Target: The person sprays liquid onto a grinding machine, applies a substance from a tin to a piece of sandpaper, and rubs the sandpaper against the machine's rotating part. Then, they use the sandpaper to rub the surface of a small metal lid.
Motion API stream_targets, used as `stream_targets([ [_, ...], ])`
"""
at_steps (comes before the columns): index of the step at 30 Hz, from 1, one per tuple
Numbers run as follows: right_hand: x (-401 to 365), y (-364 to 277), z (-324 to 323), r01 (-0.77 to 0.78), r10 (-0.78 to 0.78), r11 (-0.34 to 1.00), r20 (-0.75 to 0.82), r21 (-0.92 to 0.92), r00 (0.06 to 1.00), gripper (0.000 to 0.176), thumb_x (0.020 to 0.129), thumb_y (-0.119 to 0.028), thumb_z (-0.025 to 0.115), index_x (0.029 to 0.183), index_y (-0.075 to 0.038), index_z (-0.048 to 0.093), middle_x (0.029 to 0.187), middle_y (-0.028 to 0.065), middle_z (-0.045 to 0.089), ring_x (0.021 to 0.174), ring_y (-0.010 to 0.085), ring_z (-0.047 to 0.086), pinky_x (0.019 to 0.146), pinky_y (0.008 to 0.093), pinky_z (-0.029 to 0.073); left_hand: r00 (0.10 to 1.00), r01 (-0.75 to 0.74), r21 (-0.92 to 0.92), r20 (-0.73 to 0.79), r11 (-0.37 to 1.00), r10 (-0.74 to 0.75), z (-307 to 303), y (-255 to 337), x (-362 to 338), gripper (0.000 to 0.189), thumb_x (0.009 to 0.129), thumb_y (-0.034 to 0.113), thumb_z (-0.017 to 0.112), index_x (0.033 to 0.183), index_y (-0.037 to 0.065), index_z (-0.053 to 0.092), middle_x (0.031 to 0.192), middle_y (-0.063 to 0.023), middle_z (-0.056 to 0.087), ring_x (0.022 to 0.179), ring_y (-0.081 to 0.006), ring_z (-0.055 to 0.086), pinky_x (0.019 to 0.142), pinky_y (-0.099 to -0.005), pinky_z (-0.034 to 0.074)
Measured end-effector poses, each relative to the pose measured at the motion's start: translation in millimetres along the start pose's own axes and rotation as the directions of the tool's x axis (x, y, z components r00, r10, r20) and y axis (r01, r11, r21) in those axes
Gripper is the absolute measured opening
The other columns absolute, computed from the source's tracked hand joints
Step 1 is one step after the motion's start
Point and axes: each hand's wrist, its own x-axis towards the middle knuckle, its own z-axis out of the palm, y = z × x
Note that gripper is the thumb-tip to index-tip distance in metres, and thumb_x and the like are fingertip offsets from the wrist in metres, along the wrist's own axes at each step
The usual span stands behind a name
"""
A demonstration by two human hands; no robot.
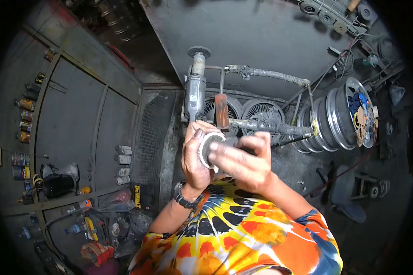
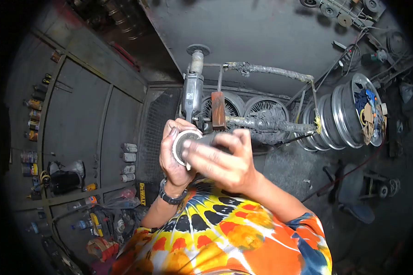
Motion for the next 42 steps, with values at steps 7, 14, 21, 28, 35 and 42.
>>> stream_targets([
  [7, -1, 3, -1, -0.019, 0.019, 1.000, 0.011, -0.007, 1.000, 0.031, 0.082, -0.024, 0.074, 0.112, -0.018, 0.079, 0.123, -0.0037, 0.077, 0.093, 0.0182, 0.057, 0.079, 0.0374, 0.039, 0.995, -0.081, 0.024, 0.053, 0.996, 0.080, -3, -7, 0, 0.041, 0.104, 0.030, 0.032, 0.093, -0.002, 0.055, 0.095, -0.0156, 0.056, 0.089, -0.0221, 0.056, 0.084, -0.0332, 0.048],
  [14, -1, 0, -2, -0.058, 0.058, 0.998, 0.004, -0.002, 0.998, 0.034, 0.080, -0.022, 0.075, 0.114, -0.018, 0.078, 0.126, -0.0045, 0.076, 0.093, 0.0184, 0.057, 0.079, 0.0383, 0.040, 0.998, -0.056, -0.012, 0.039, 0.998, 0.056, -4, -9, 2, 0.038, 0.103, 0.032, 0.034, 0.095, 0.001, 0.054, 0.096, -0.0131, 0.055, 0.090, -0.0183, 0.056, 0.083, -0.0322, 0.048],
  [21, 0, -5, -3, -0.017, 0.016, 0.999, 0.020, 0.049, 1.000, 0.035, 0.080, -0.025, 0.073, 0.114, -0.019, 0.078, 0.123, -0.0054, 0.076, 0.092, 0.0185, 0.057, 0.080, 0.0375, 0.040, 0.998, -0.008, -0.038, 0.063, 0.999, 0.010, -6, -2, -1, 0.035, 0.104, 0.031, 0.035, 0.097, 0.001, 0.053, 0.095, -0.0125, 0.056, 0.087, -0.0180, 0.056, 0.083, -0.0325, 0.048],
  [28, 2, -7, -3, 0.032, -0.032, 0.999, 0.003, 0.021, 0.999, 0.033, 0.082, -0.025, 0.073, 0.113, -0.019, 0.078, 0.122, -0.0053, 0.076, 0.092, 0.0182, 0.056, 0.078, 0.0366, 0.040, 0.994, -0.094, 0.078, 0.060, 0.993, 0.089, -5, 3, 0, 0.035, 0.102, 0.029, 0.035, 0.092, 0.001, 0.053, 0.092, -0.0138, 0.056, 0.085, -0.0195, 0.055, 0.081, -0.0330, 0.048],
  [35, 3, -5, -7, 0.042, -0.042, 0.999, 0.012, 0.019, 0.999, 0.035, 0.080, -0.024, 0.073, 0.114, -0.019, 0.078, 0.122, -0.0053, 0.076, 0.091, 0.0180, 0.056, 0.077, 0.0361, 0.040, 0.996, -0.054, -0.053, 0.065, 0.997, 0.057, -10, -7, -4, 0.036, 0.105, 0.024, 0.037, 0.094, -0.003, 0.060, 0.096, -0.0150, 0.060, 0.094, -0.0219, 0.057, 0.090, -0.0339, 0.046],
  [42, 1, -1, -9, 0.019, -0.020, 1.000, 0.011, 0.011, 1.000, 0.033, 0.081, -0.025, 0.073, 0.114, -0.020, 0.077, 0.123, -0.0063, 0.075, 0.089, 0.0181, 0.057, 0.076, 0.0369, 0.040, 0.994, -0.076, 0.025, 0.079, 0.997, 0.073, -7, -7, -3, 0.032, 0.102, 0.027, 0.037, 0.093, 0.002, 0.053, 0.093, -0.0139, 0.055, 0.087, -0.0194, 0.055, 0.082, -0.0330, 0.048],
])
